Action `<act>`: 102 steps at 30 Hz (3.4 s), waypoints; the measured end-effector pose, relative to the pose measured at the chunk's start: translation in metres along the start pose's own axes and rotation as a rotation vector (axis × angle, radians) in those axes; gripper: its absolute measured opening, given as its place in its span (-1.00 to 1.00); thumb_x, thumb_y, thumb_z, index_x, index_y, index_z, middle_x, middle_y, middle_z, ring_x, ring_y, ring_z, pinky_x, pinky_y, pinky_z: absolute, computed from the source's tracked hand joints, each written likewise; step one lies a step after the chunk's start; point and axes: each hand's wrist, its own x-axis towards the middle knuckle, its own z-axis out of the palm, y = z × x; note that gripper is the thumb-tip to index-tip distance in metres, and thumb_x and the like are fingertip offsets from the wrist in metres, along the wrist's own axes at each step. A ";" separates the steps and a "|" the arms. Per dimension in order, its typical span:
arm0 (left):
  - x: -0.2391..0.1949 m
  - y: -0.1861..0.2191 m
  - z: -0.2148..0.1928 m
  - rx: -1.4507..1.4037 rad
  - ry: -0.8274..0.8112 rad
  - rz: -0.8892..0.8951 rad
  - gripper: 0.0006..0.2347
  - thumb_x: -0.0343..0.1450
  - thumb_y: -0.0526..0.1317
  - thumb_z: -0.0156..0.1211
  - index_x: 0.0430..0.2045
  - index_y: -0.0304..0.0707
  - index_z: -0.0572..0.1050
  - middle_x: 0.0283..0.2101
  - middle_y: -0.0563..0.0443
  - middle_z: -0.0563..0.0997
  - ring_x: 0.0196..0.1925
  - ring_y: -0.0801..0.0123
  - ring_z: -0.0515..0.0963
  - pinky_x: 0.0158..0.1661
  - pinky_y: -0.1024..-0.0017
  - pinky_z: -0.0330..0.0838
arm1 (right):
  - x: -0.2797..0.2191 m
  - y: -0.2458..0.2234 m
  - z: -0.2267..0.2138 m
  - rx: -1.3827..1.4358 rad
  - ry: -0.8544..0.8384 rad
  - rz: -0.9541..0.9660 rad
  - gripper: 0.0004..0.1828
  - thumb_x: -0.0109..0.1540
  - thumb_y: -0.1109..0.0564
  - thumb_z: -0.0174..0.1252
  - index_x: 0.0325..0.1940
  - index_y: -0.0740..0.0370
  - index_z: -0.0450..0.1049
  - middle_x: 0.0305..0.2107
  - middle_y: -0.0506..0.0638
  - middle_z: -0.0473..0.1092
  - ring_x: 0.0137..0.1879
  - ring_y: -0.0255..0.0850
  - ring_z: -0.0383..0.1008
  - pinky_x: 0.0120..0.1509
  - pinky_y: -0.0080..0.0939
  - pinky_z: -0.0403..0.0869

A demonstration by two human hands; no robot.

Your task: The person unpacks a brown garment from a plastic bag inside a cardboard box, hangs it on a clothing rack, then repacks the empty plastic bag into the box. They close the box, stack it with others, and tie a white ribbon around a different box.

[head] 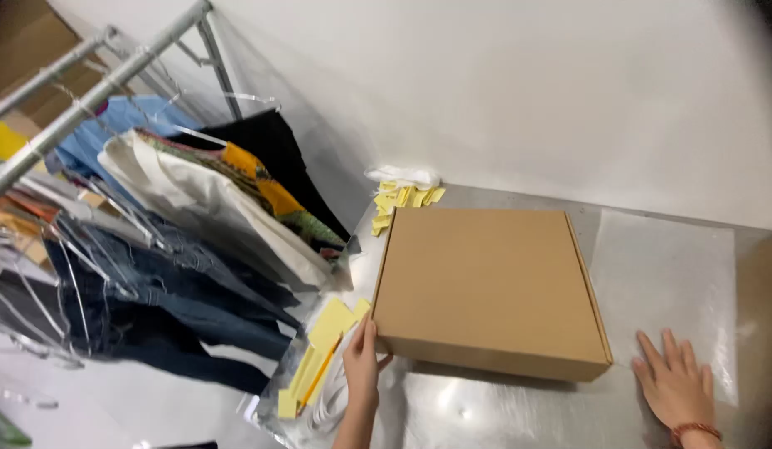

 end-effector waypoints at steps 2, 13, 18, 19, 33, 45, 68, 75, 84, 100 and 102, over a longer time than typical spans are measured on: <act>-0.019 0.027 0.010 0.012 -0.016 0.003 -0.52 0.46 -0.05 0.11 0.33 -0.05 0.51 0.45 0.06 0.49 0.45 0.27 0.42 0.09 0.01 0.66 | 0.010 0.006 0.001 0.010 -0.025 0.035 -0.27 0.34 -0.54 -0.53 0.63 -0.63 -0.15 0.69 -0.30 -0.34 0.78 -0.15 -0.38 0.72 0.19 -0.22; -0.015 0.022 0.026 -0.027 -0.030 -0.137 -0.53 0.47 -0.04 0.12 0.33 -0.03 0.52 0.49 0.13 0.42 0.45 0.26 0.39 0.03 0.01 0.67 | 0.031 0.045 -0.009 -0.039 -0.042 0.087 -0.29 0.35 -0.52 -0.50 0.63 -0.64 -0.12 0.69 -0.24 -0.31 0.81 -0.03 -0.47 0.69 0.37 -0.19; -0.006 0.023 0.035 -0.070 -0.089 -0.161 -0.49 0.45 0.07 0.09 0.36 0.11 0.48 0.54 0.30 0.35 0.57 0.35 0.25 0.23 -0.02 0.51 | -0.061 -0.061 -0.095 1.054 -0.073 0.254 -0.41 0.53 -0.10 -0.27 0.59 0.12 0.28 0.48 0.05 0.28 0.49 0.01 0.33 0.57 0.10 0.29; -0.002 0.022 0.036 -0.070 -0.087 -0.163 -0.49 0.45 0.07 0.09 0.36 0.11 0.48 0.54 0.30 0.35 0.57 0.35 0.25 0.23 -0.02 0.51 | -0.079 -0.089 -0.117 1.052 -0.074 0.254 -0.41 0.53 -0.10 -0.27 0.59 0.12 0.28 0.48 0.05 0.28 0.49 0.01 0.33 0.57 0.10 0.29; 0.015 -0.033 0.011 -0.062 -0.225 -0.320 -0.56 0.41 0.18 0.17 0.22 0.33 0.51 0.31 0.40 0.48 0.35 0.40 0.37 0.02 0.10 0.43 | -0.114 -0.116 -0.054 1.963 -0.290 0.787 0.04 0.26 -0.31 0.30 0.73 -0.25 -0.06 0.58 0.40 -0.20 0.64 0.18 0.15 0.58 -0.04 0.46; 0.087 -0.079 -0.002 0.022 -0.384 -0.122 -0.57 0.54 -0.01 0.02 0.21 -0.24 0.58 0.20 -0.01 0.70 0.13 0.37 0.67 0.01 0.41 0.47 | -0.143 -0.073 -0.026 1.825 -0.096 0.599 -0.64 0.29 0.01 0.25 0.17 -0.28 0.47 -0.04 -0.33 0.53 -0.07 -0.41 0.53 -0.16 -0.62 0.42; 0.133 -0.115 -0.003 0.750 -0.313 0.449 -0.56 0.53 -0.13 0.02 0.39 0.11 0.39 -0.04 -0.03 0.80 -0.27 0.20 0.74 -0.18 0.39 0.51 | 0.149 -0.312 -0.286 0.925 0.244 -0.148 -0.11 0.30 -0.06 0.22 0.69 -0.12 0.04 0.65 -0.07 -0.50 0.76 -0.17 -0.35 0.74 0.00 -0.12; 0.122 -0.110 0.000 0.749 -0.334 0.573 -0.58 0.55 -0.24 -0.05 0.38 -0.19 0.33 0.27 -0.16 0.59 0.06 -0.13 0.68 -0.07 0.14 0.53 | 0.136 -0.281 -0.242 0.716 0.142 -0.037 -0.20 0.29 -0.10 0.17 0.63 -0.11 0.16 0.66 0.02 -0.31 0.73 -0.07 -0.20 0.69 0.06 -0.06; 0.117 -0.102 0.075 0.809 -0.616 0.997 -0.47 0.43 -0.42 0.09 0.39 -0.38 0.26 0.39 -0.41 0.36 0.42 -0.22 0.31 0.36 -0.03 0.26 | 0.055 -0.177 -0.082 0.447 -0.353 0.086 0.21 0.14 -0.11 0.28 0.74 -0.11 -0.26 0.64 -0.15 -0.09 0.64 -0.14 0.12 0.66 -0.16 0.13; 0.181 -0.131 0.150 1.914 -0.394 0.612 -0.43 0.63 -0.31 -0.32 0.63 0.03 -0.17 0.36 -0.53 0.33 0.27 -0.12 0.41 0.04 0.26 0.40 | 0.053 -0.163 -0.023 -0.217 -0.040 0.026 -0.38 0.21 -0.21 0.24 0.18 0.26 0.42 -0.11 0.30 0.64 0.13 0.26 0.64 0.12 0.14 0.67; 0.175 -0.124 0.148 1.942 -0.493 0.691 -0.36 0.62 -0.22 -0.11 0.64 -0.01 -0.22 0.41 -0.50 0.30 0.40 -0.20 0.26 0.00 0.22 0.45 | 0.054 -0.162 -0.046 -0.165 -0.071 0.078 -0.37 0.22 -0.13 0.21 0.35 0.08 0.38 -0.22 0.26 0.72 0.03 0.22 0.70 0.05 0.15 0.65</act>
